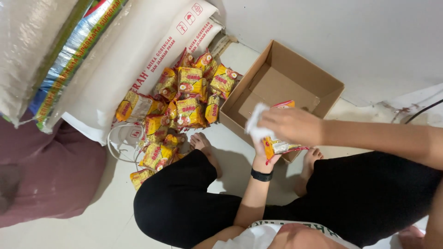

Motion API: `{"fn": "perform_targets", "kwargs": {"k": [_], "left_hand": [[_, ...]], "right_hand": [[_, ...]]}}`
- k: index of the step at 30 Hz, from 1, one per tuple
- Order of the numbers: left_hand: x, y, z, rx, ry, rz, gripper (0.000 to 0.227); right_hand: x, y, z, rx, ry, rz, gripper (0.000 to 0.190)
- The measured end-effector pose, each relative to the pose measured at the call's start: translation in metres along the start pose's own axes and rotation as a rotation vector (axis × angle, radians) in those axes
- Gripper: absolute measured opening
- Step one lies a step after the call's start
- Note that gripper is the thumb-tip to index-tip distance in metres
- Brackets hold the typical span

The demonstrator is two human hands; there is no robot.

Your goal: The person is cleaning individual instant noodle packets with a cloth and then neatly placing them into a cardboard box for packaging.

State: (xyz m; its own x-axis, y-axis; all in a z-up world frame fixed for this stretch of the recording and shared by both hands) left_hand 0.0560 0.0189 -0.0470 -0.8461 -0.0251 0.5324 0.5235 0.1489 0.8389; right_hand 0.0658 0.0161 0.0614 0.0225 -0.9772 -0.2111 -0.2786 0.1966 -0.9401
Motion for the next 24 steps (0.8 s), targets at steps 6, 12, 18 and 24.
{"fn": "perform_targets", "kwargs": {"k": [6, 12, 18, 24], "left_hand": [[0.022, 0.017, 0.008, -0.004, 0.086, -0.012, 0.073], [-0.003, 0.012, 0.009, -0.083, 0.083, -0.008, 0.076], [0.008, 0.019, 0.018, 0.007, 0.098, 0.012, 0.068], [0.004, 0.040, 0.001, -0.068, 0.046, -0.042, 0.083]], "right_hand": [[0.017, -0.015, -0.027, -0.193, -0.111, -0.132, 0.030], [-0.001, -0.029, -0.020, 0.180, -0.055, 0.020, 0.029], [-0.002, -0.031, -0.036, -0.103, -0.164, -0.147, 0.023], [0.008, -0.043, 0.025, 0.024, 0.080, -0.014, 0.031]]}}
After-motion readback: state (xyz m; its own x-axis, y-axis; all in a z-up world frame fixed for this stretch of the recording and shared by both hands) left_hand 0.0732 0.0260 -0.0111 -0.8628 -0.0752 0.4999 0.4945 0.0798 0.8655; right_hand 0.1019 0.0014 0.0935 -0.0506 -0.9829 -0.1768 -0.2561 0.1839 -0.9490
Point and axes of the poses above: each hand's wrist, its own x-axis away from the middle knuckle, its own y-axis out of the palm, z = x × y, the point moved 9 cm from there along -x, towards the middle knuckle, and after that the axes turned 9 degrees about z, right-handed, at the moved point
